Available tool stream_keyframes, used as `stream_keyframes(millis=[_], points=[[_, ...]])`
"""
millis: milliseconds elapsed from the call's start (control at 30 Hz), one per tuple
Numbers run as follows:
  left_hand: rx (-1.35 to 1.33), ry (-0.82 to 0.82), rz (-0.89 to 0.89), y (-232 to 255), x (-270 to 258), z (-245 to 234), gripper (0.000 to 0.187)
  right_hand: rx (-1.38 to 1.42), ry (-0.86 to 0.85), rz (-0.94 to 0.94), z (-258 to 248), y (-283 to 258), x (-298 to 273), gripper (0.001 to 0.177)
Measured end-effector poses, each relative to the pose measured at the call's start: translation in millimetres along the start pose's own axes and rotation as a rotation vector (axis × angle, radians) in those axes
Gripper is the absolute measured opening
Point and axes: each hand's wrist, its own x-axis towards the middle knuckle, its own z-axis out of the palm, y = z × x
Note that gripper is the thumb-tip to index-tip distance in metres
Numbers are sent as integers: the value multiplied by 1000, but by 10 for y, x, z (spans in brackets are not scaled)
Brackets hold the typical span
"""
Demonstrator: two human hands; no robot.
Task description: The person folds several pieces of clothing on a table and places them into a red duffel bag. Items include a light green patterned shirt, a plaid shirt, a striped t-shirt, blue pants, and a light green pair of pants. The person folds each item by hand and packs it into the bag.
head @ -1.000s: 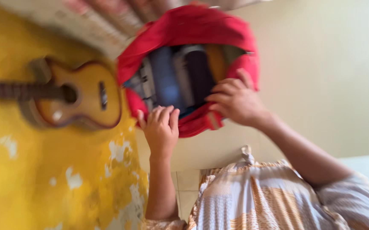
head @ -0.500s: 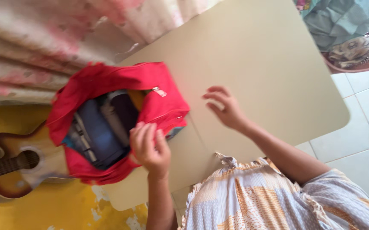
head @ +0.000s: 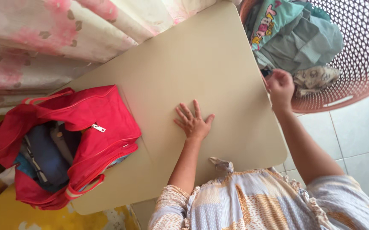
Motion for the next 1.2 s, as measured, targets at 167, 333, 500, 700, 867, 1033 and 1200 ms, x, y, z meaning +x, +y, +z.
stream_keyframes(millis=[167, 333, 500, 700, 867, 1033, 1200], points=[[-32, 5, -31, 36, 37, 36, 104, 13, 96, 424, -24, 542, 1231, 39], [-5, -50, -47, 39, 60, 52, 105, -157, 93, 597, 340, 785, 1940, 68], [-4, -106, -79, 46, 61, 35, 106, -152, 145, 522, 712, 891, 2218, 83], [-23, -128, -106, 70, 47, 17, 105, 74, 108, 320, 707, 834, 2349, 52], [-43, -93, -93, 93, 62, -23, 104, 483, -142, 325, 427, -69, 1941, 33], [-75, -34, -48, 50, 44, 31, 104, 978, -606, 362, -10, -787, 1101, 22], [-192, 146, -19, -80, 118, 288, 79, 1561, -1090, 832, -216, -408, 115, 30]])
